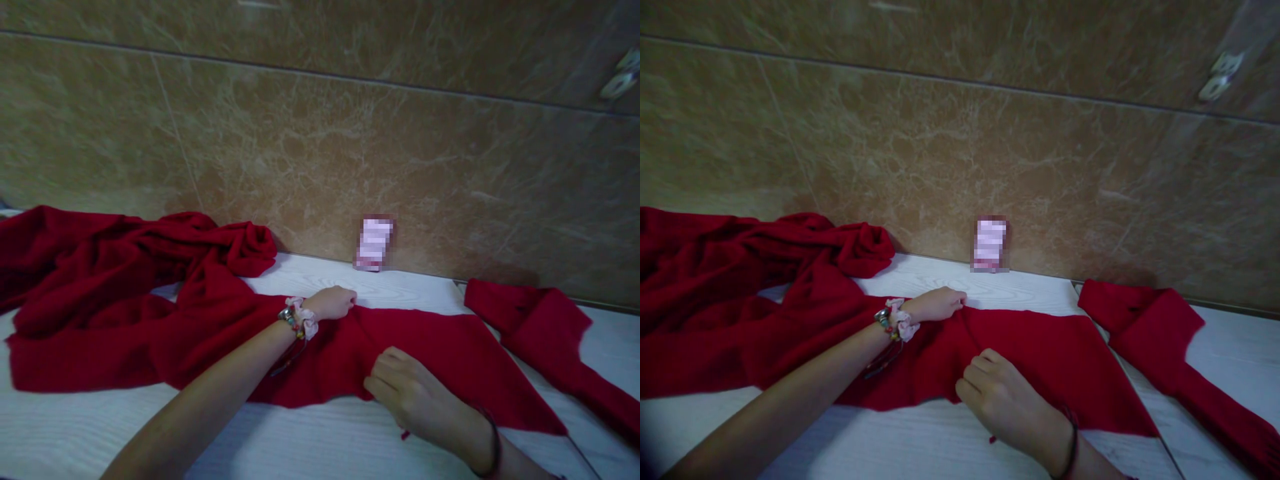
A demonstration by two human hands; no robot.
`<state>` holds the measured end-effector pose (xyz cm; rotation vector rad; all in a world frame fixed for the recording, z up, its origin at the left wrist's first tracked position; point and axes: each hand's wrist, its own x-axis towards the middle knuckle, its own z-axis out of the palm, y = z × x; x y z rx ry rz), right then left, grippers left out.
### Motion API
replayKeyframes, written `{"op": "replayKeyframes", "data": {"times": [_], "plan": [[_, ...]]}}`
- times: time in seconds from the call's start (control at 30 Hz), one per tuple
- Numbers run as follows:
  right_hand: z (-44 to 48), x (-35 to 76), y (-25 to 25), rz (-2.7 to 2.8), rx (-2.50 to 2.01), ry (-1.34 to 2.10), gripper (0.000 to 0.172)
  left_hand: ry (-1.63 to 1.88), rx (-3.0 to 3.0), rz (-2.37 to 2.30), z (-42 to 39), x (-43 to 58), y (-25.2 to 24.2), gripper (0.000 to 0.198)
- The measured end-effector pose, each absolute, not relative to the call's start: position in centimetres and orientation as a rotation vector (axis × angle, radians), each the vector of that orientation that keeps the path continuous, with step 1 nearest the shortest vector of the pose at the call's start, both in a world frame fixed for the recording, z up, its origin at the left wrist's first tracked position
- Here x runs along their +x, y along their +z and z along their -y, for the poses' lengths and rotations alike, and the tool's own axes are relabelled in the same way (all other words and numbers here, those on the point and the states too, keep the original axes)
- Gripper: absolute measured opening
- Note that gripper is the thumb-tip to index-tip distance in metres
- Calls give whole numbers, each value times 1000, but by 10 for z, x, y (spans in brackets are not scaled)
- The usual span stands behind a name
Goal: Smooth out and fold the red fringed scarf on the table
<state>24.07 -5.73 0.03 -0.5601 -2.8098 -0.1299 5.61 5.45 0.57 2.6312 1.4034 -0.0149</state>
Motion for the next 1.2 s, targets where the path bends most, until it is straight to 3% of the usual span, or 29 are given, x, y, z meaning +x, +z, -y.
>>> {"op": "replayKeyframes", "data": {"times": [0.07,0.17,0.4,0.83,1.2], "plan": [[55,242,3,2806,-594,58,20,-23,2626,-1442,-52,57,5,23],[48,249,7,2689,-720,283,30,133,2636,-1485,-50,59,2,23],[29,266,-8,2578,-1119,-6,34,218,2610,-1393,-51,66,-4,17],[15,280,-30,2593,-1315,-25,45,266,2670,-1405,-51,68,-10,20],[-30,295,-27,2289,-1269,-77,27,326,2653,-1401,-53,70,-15,17]]}}
